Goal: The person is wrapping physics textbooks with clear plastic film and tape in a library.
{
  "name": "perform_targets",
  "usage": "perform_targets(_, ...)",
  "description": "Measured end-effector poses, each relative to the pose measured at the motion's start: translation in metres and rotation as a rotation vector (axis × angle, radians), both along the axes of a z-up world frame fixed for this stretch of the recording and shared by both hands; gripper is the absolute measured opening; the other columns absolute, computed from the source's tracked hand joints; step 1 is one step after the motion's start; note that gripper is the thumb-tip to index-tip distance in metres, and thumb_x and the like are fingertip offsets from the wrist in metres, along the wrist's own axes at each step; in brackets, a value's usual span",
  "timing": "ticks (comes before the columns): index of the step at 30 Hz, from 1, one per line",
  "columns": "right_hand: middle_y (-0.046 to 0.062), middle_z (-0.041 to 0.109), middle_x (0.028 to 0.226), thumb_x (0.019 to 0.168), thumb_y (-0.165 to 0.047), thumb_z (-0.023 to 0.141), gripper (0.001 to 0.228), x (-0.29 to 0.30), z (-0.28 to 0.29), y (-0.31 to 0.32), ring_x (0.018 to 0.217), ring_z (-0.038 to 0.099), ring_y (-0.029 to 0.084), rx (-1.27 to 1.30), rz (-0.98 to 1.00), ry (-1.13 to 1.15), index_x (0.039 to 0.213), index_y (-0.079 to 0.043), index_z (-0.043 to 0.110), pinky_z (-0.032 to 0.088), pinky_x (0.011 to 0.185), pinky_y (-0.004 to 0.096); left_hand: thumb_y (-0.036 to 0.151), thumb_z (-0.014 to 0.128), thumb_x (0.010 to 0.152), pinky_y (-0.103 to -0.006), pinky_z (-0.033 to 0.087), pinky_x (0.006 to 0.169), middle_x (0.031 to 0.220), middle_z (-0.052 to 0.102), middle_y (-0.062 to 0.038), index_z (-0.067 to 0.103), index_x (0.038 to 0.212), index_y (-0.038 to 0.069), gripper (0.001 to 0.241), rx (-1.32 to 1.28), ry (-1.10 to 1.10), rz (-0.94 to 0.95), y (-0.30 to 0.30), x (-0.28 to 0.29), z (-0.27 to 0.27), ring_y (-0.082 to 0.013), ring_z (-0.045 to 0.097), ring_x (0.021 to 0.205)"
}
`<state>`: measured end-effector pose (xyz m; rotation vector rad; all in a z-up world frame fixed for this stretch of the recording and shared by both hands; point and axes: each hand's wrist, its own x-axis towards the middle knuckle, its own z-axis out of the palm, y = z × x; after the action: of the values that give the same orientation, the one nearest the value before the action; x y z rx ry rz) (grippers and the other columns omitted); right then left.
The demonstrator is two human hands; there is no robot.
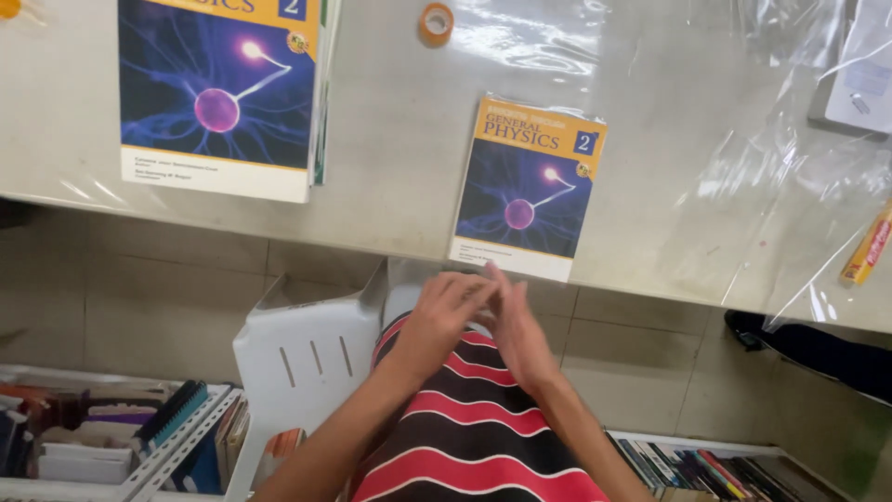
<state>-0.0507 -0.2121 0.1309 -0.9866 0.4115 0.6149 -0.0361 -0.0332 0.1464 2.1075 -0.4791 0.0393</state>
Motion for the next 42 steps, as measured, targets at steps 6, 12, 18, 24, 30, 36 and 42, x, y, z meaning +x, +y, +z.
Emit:
perform_targets(6,0.020,0.041,0.161,0.107,-0.050,0.033,0.074,0.036,0.000,0.050,0.149,0.039,0.028,-0.405,0.397,-0.101,0.164,-0.007,0.016,0.027,0.122,0.036,0.002,0.072,0.076,-0.0432,0.049,0.094,0.114,0.065,-0.011,0.065,0.117,0.005,0.041,-0.051,0.163,0.068,0.053,0.026,-0.016,-0.0339,0.061,0.111)
perform_targets(12,0.020,0.036,0.162,0.106,-0.044,0.038,0.075,0.077,-0.023,0.084,0.152,0.033,0.027,-0.614,0.522,-0.178,0.165,-0.006,0.010,0.023,0.123,0.033,-0.003,0.070,0.075,-0.0438,0.051,0.089,0.104,0.060,-0.014,0.065,0.110,0.003,0.036,-0.005,0.261,-0.048,0.089,0.063,-0.049,-0.0354,0.060,0.104)
perform_targets(18,0.018,0.042,0.162,0.107,-0.041,0.043,0.075,0.088,-0.060,0.082,0.137,0.047,0.027,-0.546,0.296,-0.070,0.164,-0.009,0.005,0.034,0.116,0.037,0.007,0.069,0.084,-0.0446,0.051,0.085,0.102,0.059,-0.011,0.066,0.099,0.005,0.015,0.249,0.195,-0.084,0.117,0.108,-0.073,-0.0335,0.060,0.101)
perform_targets(24,0.016,0.060,0.144,0.103,-0.039,0.051,0.070,0.106,-0.057,0.026,0.114,0.067,0.022,-0.945,0.049,-0.091,0.161,-0.009,0.025,0.051,0.101,0.037,0.002,0.059,0.088,-0.0413,0.052,0.086,0.112,0.056,-0.014,0.066,0.120,0.004,0.033,0.424,0.224,0.012,0.124,0.143,-0.109,-0.0315,0.058,0.105)
perform_targets(30,0.021,0.055,0.138,0.097,-0.031,0.066,0.067,0.083,-0.083,-0.049,0.115,0.057,0.032,-1.475,-0.083,-0.253,0.153,-0.003,0.040,0.048,0.096,0.046,0.003,0.058,0.082,-0.0401,0.047,0.083,0.117,0.056,-0.009,0.063,0.134,0.009,0.053,0.676,0.091,0.090,0.113,0.150,-0.099,-0.0285,0.056,0.098)
perform_targets(36,0.026,0.052,0.127,0.090,-0.030,0.078,0.072,0.065,-0.134,-0.103,0.117,0.049,0.040,-1.638,0.083,-0.186,0.147,0.003,0.048,0.042,0.100,0.051,0.005,0.061,0.087,-0.0399,0.048,0.093,0.126,0.054,-0.007,0.063,0.125,0.009,0.039,0.782,0.262,0.170,0.114,0.149,-0.111,-0.0278,0.054,0.109)
perform_targets(42,0.022,0.052,0.121,0.088,-0.032,0.078,0.068,0.079,-0.131,-0.115,0.102,0.058,0.033,-1.520,0.117,-0.114,0.141,0.003,0.053,0.051,0.087,0.042,0.026,0.071,0.079,-0.0479,0.046,0.088,0.129,0.052,-0.017,0.063,0.112,-0.001,0.043,0.653,0.233,0.265,0.099,0.162,-0.079,-0.0360,0.052,0.110)
